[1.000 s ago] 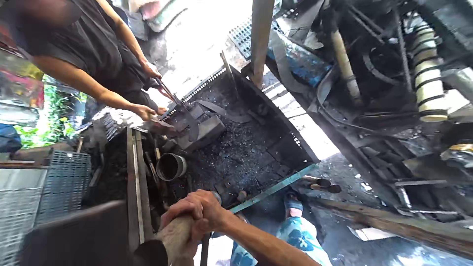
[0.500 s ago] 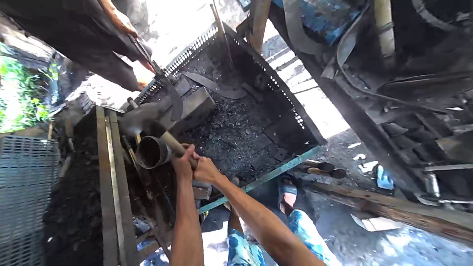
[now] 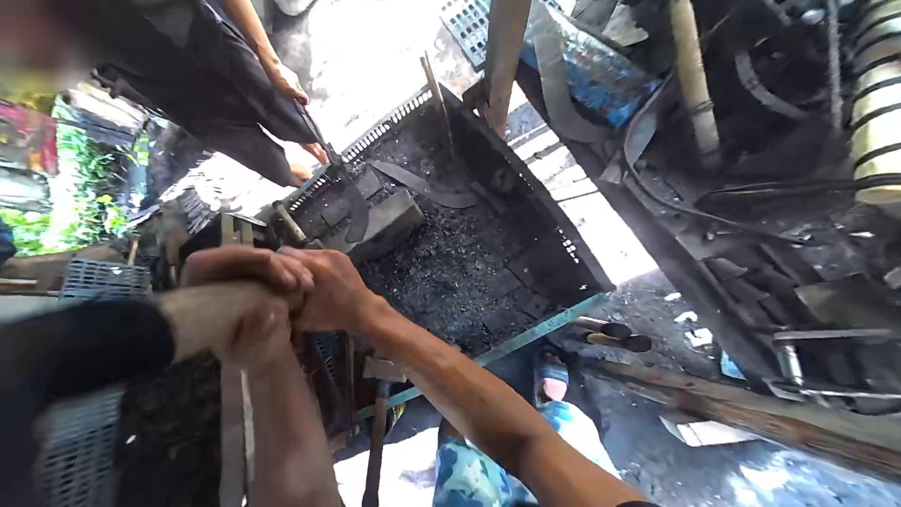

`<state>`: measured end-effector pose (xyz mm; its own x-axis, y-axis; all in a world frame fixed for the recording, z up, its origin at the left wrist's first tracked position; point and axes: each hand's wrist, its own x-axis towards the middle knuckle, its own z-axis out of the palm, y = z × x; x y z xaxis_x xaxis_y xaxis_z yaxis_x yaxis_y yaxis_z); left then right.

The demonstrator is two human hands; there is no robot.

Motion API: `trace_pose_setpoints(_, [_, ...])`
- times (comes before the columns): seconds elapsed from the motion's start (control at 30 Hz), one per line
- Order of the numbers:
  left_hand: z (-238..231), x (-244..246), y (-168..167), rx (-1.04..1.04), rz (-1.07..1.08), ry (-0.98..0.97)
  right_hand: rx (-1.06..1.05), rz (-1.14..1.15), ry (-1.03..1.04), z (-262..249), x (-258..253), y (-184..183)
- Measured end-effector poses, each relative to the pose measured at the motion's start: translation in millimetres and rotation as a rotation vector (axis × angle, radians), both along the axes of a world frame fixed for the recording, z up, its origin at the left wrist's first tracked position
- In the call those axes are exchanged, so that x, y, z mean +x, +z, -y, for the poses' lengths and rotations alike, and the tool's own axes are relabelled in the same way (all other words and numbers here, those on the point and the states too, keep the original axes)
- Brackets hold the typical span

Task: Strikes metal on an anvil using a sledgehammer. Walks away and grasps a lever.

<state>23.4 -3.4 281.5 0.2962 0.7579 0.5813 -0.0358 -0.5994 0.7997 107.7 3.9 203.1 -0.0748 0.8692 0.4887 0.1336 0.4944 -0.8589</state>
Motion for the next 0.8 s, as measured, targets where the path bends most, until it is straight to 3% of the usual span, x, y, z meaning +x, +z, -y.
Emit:
trace_pose_setpoints(0.07, [-30.2, -12.4, -124.2, -0.241, 0.076, 0.083, -0.328, 0.071, 0.012, -6.1, -7.8, -109.1])
trace_pose_setpoints(0.13, [-29.1, -20.2, -252.5, -0.614, 0.09, 0.272, -0.787, 0.097, 0.116, 17.7, -13.0, -213.4])
trace_pose_setpoints(0.17, [-24.5, -26.8, -291.2, -0.754, 0.102, 0.3, -0.936, 0.108, 0.153, 27.6, -12.6, -237.3])
trace_pose_setpoints(0.2, [-20.0, -30.1, -302.6, -0.831, 0.144, 0.284, -0.987, 0.171, 0.181, 31.6, -7.4, -239.6])
trace_pose_setpoints(0.23, [-14.4, -27.8, -286.3, -0.828, 0.195, 0.251, -0.938, 0.235, 0.193, 33.7, 1.0, -222.3])
trace_pose_setpoints(0.3, [28.4, -26.4, -208.0, -0.689, 0.237, 0.229, -0.756, 0.24, 0.222, 62.8, 3.3, -161.9])
trace_pose_setpoints(0.43, [91.2, -10.0, -52.7, -0.292, 0.109, 0.123, -0.299, -0.022, 0.197, 98.9, 0.5, -44.9])
trace_pose_setpoints(0.5, [93.4, -0.7, 6.3, -0.112, 0.005, 0.071, -0.091, -0.123, 0.181, 88.3, 3.8, 4.0])
trace_pose_setpoints(0.57, [74.9, 3.7, 39.2, 0.023, -0.046, 0.074, 0.055, -0.145, 0.136, 58.2, 8.8, 38.9])
trace_pose_setpoints(0.63, [35.1, -0.7, 30.8, 0.083, -0.061, 0.047, 0.093, -0.097, 0.099, 18.3, 10.9, 37.1])
trace_pose_setpoints(0.67, [12.2, -5.4, 3.1, 0.06, -0.049, 0.035, 0.037, -0.05, 0.081, 1.7, 10.5, 13.8])
trace_pose_setpoints(0.73, [-17.1, -9.3, -99.7, -0.169, 0.008, 0.121, -0.242, 0.048, 0.079, -9.4, 5.4, -81.2])
trace_pose_setpoints(0.8, [-16.1, -16.9, -230.1, -0.531, 0.013, 0.273, -0.67, 0.076, 0.145, 16.5, -4.3, -195.7])
